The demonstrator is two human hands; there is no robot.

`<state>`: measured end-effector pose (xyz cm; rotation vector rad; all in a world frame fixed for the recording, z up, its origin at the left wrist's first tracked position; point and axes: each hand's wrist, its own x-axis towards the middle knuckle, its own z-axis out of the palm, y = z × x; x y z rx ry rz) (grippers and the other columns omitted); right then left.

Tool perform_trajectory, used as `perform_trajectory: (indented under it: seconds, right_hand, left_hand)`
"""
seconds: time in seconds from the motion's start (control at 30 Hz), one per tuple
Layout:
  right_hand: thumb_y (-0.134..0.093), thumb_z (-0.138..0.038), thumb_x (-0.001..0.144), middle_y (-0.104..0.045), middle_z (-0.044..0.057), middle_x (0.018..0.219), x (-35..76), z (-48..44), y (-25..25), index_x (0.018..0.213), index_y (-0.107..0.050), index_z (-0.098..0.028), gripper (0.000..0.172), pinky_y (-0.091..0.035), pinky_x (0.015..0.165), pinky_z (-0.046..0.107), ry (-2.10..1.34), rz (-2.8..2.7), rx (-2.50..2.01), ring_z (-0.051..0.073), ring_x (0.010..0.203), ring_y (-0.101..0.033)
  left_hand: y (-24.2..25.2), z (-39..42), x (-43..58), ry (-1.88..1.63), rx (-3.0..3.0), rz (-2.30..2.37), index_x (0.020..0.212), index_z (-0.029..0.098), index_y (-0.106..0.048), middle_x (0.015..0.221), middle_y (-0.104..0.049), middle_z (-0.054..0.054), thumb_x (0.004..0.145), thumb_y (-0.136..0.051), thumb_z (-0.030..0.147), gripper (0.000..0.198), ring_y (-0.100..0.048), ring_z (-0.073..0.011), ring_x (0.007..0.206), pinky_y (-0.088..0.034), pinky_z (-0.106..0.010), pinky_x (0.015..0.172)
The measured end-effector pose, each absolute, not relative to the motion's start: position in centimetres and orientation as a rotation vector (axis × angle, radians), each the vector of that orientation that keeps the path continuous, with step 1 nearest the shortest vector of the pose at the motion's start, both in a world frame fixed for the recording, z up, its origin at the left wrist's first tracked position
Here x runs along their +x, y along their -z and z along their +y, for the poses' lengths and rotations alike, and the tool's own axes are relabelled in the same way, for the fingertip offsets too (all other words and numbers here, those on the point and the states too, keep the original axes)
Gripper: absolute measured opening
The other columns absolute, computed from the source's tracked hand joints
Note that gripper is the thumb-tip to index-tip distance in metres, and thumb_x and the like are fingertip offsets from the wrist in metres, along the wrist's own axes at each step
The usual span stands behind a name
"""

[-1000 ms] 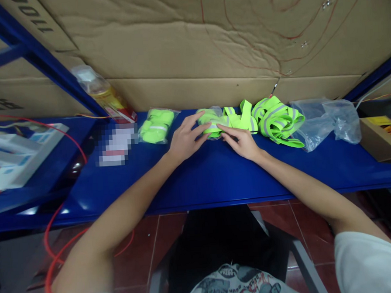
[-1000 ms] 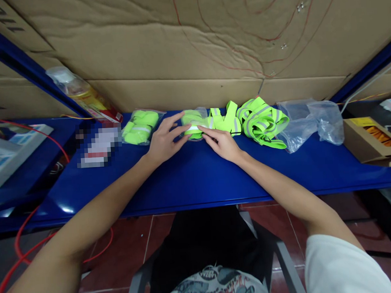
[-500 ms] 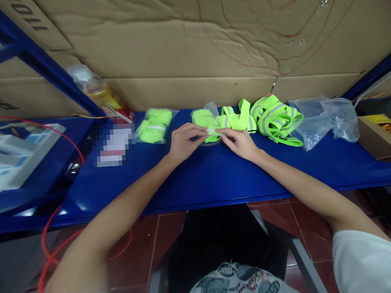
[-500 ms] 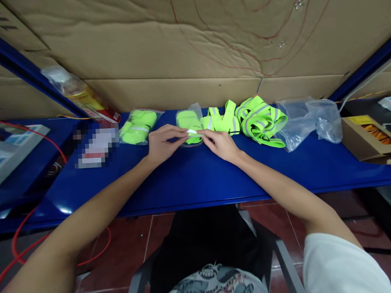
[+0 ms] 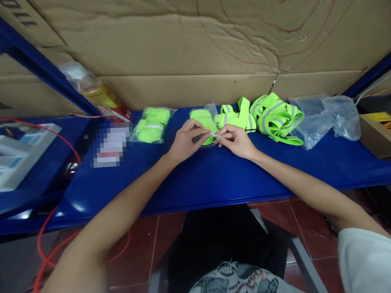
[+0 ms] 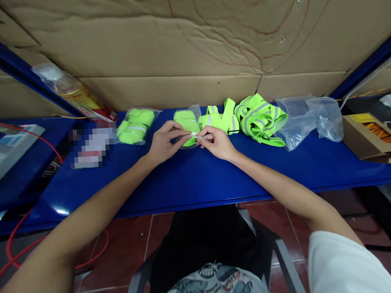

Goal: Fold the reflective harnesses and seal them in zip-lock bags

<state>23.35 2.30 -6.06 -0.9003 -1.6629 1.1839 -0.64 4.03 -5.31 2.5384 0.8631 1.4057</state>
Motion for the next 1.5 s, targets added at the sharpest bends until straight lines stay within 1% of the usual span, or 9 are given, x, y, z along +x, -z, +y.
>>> perform_trajectory:
  seconds: [0.2,0.33,0.47,0.6,0.83,1.0,1.17,1.37,1.5]
  right_hand:
    - [-0.074,-0.062,0.096,-0.078,0.003,0.082,23.4,1.9,5.5,0.095,-0.067,-0.02,0.042,-0.054,0.067,0.03,-1.117,-1.823,-0.839,0.014,0.069,-0.069]
    - [-0.073,-0.054,0.099,-0.067,0.002,0.079,24.0,2.4,5.3,0.093,-0.079,-0.021,0.034,-0.048,0.065,0.032,-0.675,-1.971,-0.914,0.015,0.069,-0.057]
    - [-0.073,-0.042,0.1,-0.07,0.008,0.101,24.5,3.0,5.4,0.095,-0.081,-0.022,0.022,-0.053,0.074,0.035,-0.451,-2.017,-0.861,0.021,0.087,-0.065]
    - [-0.071,-0.036,0.102,-0.073,0.007,0.092,24.6,3.2,5.6,0.095,-0.082,-0.021,0.019,-0.055,0.073,0.035,-0.449,-2.041,-0.855,0.021,0.081,-0.067]
    - [-0.066,-0.036,0.105,-0.078,0.006,0.096,24.6,2.7,5.1,0.113,-0.083,-0.022,0.023,-0.058,0.075,0.035,-0.417,-2.065,-0.894,0.019,0.077,-0.069]
    - [-0.058,-0.031,0.109,-0.08,0.008,0.108,25.6,2.9,5.1,0.117,-0.085,-0.025,0.028,-0.06,0.087,0.038,-0.334,-2.181,-0.826,0.023,0.095,-0.076]
    - [-0.059,-0.024,0.105,-0.074,0.01,0.115,26.0,3.4,5.3,0.112,-0.085,-0.021,0.027,-0.059,0.084,0.037,-0.17,-2.307,-0.85,0.023,0.099,-0.073]
    - [-0.058,-0.028,0.105,-0.069,0.01,0.111,26.3,3.0,4.4,0.106,-0.084,-0.019,0.027,-0.052,0.074,0.033,-0.085,-2.411,-0.951,0.021,0.092,-0.068]
    - [-0.058,-0.027,0.104,-0.069,0.008,0.107,26.4,2.7,3.8,0.104,-0.083,-0.02,0.026,-0.047,0.072,0.032,-0.086,-2.482,-0.988,0.021,0.092,-0.066]
  left_hand:
    - [5.0,3.5,-1.0,-1.368,2.655,0.797,0.111,0.027,-0.081,0.102,-0.069,-0.007,0.103,-0.072,0.031,0.013,-0.067,-0.0196,0.094,-0.06,-0.036,0.081]
    - [5.3,3.8,-0.7,-1.398,2.614,0.857,0.106,0.026,-0.081,0.1,-0.067,-0.006,0.103,-0.073,0.035,0.013,-0.066,-0.0186,0.09,-0.06,-0.035,0.078]
    - [5.8,4.0,-0.1,-1.398,2.668,0.941,0.106,0.026,-0.081,0.101,-0.068,-0.007,0.107,-0.066,0.038,0.019,-0.066,-0.0187,0.09,-0.059,-0.034,0.078]
    - [6.1,4.2,-0.3,-1.391,2.648,1.224,0.111,0.027,-0.081,0.109,-0.067,-0.009,0.1,-0.074,0.05,0.026,-0.063,-0.0201,0.091,-0.054,-0.031,0.075]
    - [6.2,4.8,-2.1,-1.267,2.538,1.118,0.122,0.028,-0.083,0.113,-0.066,-0.006,0.097,-0.076,0.058,0.039,-0.054,-0.0082,0.061,-0.05,-0.026,0.062]
    - [5.9,4.6,-2.2,-1.298,2.649,0.869,0.115,0.033,-0.085,0.119,-0.064,-0.006,0.109,-0.059,0.03,0.027,-0.05,-0.0048,0.058,-0.044,-0.026,0.059]
    - [6.4,4.5,-1.7,-1.243,2.744,0.932,0.1,0.028,-0.086,0.114,-0.062,-0.006,0.105,-0.059,0.018,0.029,-0.047,-0.0066,0.059,-0.039,-0.027,0.056]
    - [5.1,4.3,-2.7,-0.874,2.862,0.942,0.127,0.028,-0.081,0.13,-0.055,-0.01,0.104,-0.064,0.027,0.029,-0.06,-0.0101,0.075,-0.053,-0.029,0.069]
    - [4.4,4.1,-3.3,-0.832,2.946,1.024,0.133,0.026,-0.076,0.132,-0.06,-0.011,0.102,-0.068,0.032,0.033,-0.066,-0.0133,0.08,-0.052,-0.027,0.065]
